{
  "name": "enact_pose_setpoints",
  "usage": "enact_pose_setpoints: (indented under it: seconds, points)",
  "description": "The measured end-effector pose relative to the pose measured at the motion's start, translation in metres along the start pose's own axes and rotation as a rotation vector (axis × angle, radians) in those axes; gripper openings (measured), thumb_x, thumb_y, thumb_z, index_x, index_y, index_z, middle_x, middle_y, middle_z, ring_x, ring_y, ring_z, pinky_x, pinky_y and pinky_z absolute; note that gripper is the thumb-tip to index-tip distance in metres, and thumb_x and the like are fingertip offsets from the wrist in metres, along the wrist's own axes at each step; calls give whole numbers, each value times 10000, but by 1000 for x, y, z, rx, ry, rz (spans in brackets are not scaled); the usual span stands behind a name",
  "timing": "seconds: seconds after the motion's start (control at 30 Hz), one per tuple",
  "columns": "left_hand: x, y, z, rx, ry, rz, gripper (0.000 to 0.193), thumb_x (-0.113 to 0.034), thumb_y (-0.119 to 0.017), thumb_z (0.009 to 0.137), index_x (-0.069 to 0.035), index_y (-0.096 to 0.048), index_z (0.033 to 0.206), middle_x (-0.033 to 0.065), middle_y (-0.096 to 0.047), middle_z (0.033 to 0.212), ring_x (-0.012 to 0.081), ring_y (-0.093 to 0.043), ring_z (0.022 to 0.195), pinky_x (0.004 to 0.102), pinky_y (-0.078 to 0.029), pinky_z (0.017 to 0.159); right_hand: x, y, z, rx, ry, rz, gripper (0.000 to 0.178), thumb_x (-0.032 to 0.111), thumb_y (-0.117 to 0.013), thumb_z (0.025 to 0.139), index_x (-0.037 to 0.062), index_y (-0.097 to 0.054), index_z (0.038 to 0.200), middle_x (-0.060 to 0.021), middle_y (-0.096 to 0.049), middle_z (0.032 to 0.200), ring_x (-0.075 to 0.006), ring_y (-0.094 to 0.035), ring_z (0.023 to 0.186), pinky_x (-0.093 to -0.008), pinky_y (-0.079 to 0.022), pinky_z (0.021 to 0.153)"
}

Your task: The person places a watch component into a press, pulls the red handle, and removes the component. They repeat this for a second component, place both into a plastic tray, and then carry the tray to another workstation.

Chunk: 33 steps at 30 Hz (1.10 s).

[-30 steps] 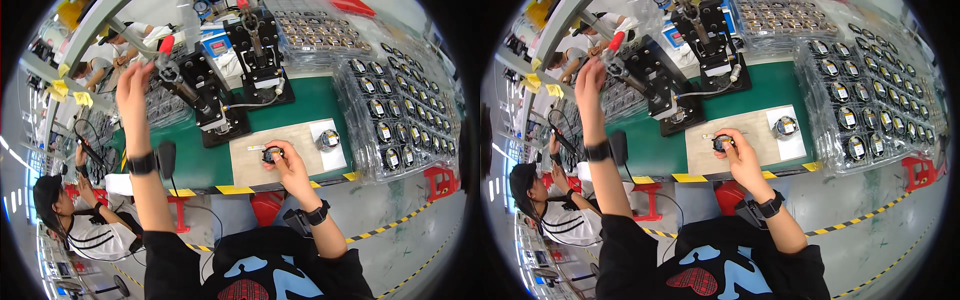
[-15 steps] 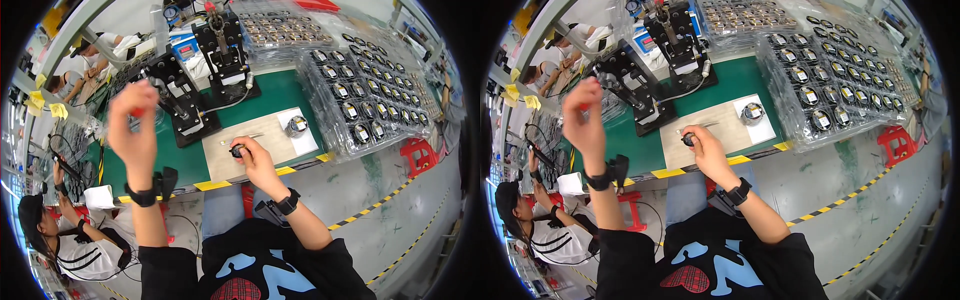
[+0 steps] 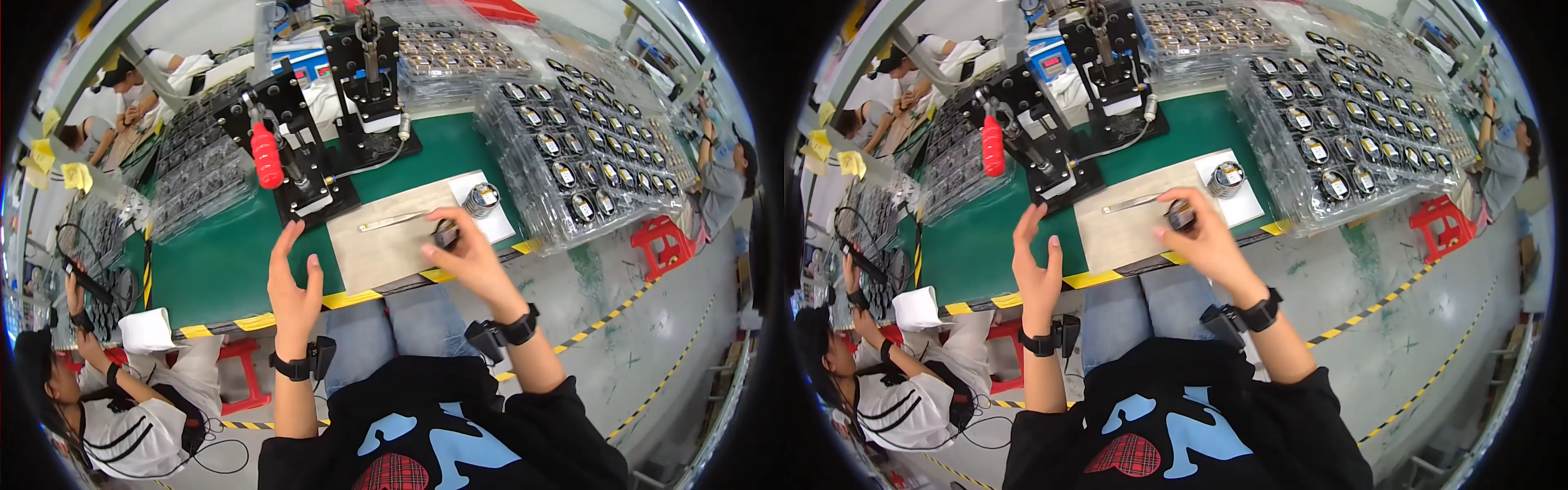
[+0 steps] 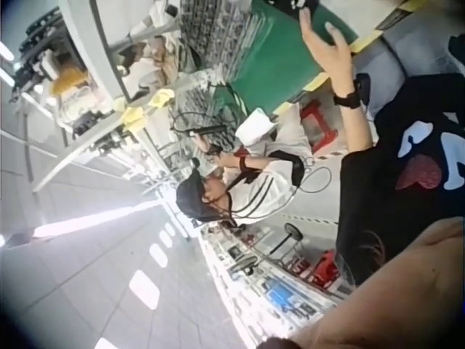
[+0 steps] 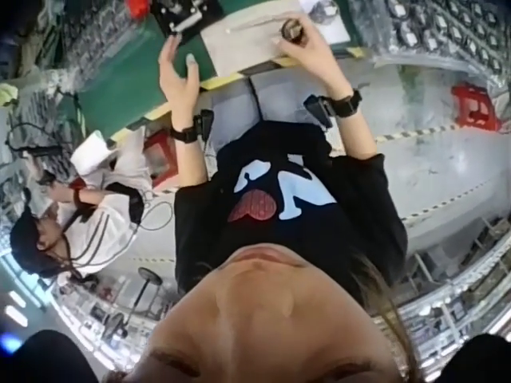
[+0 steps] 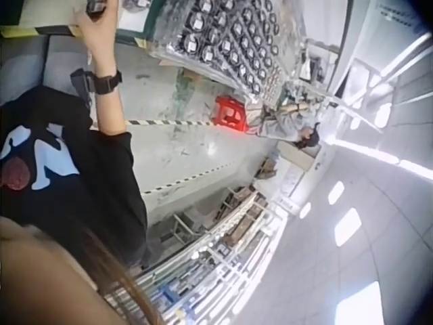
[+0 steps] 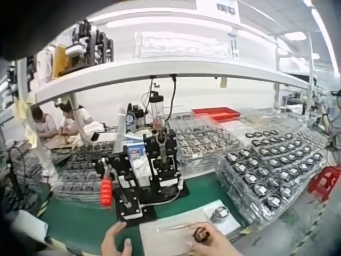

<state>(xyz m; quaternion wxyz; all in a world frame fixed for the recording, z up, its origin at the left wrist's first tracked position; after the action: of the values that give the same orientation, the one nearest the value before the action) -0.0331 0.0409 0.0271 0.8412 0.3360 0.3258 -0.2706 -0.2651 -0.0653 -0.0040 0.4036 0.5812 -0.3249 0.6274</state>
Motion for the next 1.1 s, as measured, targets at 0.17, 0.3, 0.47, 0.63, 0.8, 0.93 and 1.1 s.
enact_pose_setpoints:
  seconds: [0.17, 0.3, 0.47, 0.63, 0.8, 0.93, 1.1]
  points:
    - [41, -7, -8, 121, 164, 144, 450, -23, -575, 839, -32, -494, 1281, 141, -610, 1183, 285, -560, 1123, 375, -406, 976, 51, 57, 7, -263, 171, -658, 351, 49, -643, 802, 103, -554, 1137, -37, -503, 904, -118, -506, 681, -240, -438, 603]
    - [38, -8, -10, 110, 183, 132, 429, -24, -585, 829, -35, -518, 1253, 123, -641, 1112, 291, -581, 1057, 377, -424, 941, 64, 69, 18, -399, 122, -1046, 367, 75, -666, 765, 102, -567, 1117, -113, -563, 898, -223, -548, 639, -309, -457, 589]
    - [33, -11, -6, 134, 63, 277, 412, -21, -597, 816, -37, -536, 1224, 109, -656, 1060, 304, -582, 1002, 390, -430, 921, 52, 67, 35, -301, -23, -1184, 362, 139, -686, 766, 94, -570, 1106, -165, -608, 830, -315, -582, 659, -379, -468, 623]
    - [36, -10, -7, 137, 72, 261, 420, -21, -613, 801, -31, -539, 1214, 97, -665, 1027, 312, -578, 985, 402, -429, 921, 49, 58, 48, -160, -153, -1241, 381, 160, -703, 758, 81, -569, 1106, -172, -622, 769, -323, -606, 690, -388, -473, 641]
    - [42, -7, -8, 152, 97, 227, 421, -22, -619, 793, -28, -545, 1208, 92, -666, 1023, 313, -580, 980, 412, -427, 931, 39, 60, 49, -107, -185, -1223, 398, 167, -717, 747, 74, -573, 1106, -178, -634, 776, -312, -611, 693, -369, -478, 650]
    - [42, -7, -9, 178, 77, 202, 422, -36, -576, 831, -40, -522, 1249, 99, -656, 1054, 294, -579, 1004, 381, -416, 925, 37, 59, 50, -95, -219, -1229, 396, 166, -726, 740, 73, -589, 1100, -172, -637, 787, -297, -607, 676, -353, -479, 647]
    - [41, -7, -8, 157, 66, 183, 424, -16, -619, 785, -33, -555, 1205, 99, -673, 996, 295, -590, 958, 429, -423, 952, 42, 60, 50, -123, -200, -1185, 384, 159, -728, 740, 72, -604, 1092, -159, -626, 760, -274, -597, 645, -341, -476, 635]
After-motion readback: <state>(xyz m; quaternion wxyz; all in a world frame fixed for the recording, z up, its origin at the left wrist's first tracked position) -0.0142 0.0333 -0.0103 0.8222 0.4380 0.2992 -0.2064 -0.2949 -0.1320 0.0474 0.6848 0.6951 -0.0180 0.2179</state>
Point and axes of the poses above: each hand's wrist, its own z-axis towards the middle knuckle, its own y-axis out of the back of the hand, x = y × z, the point moved 7 cm from there along z, towards the middle knuckle
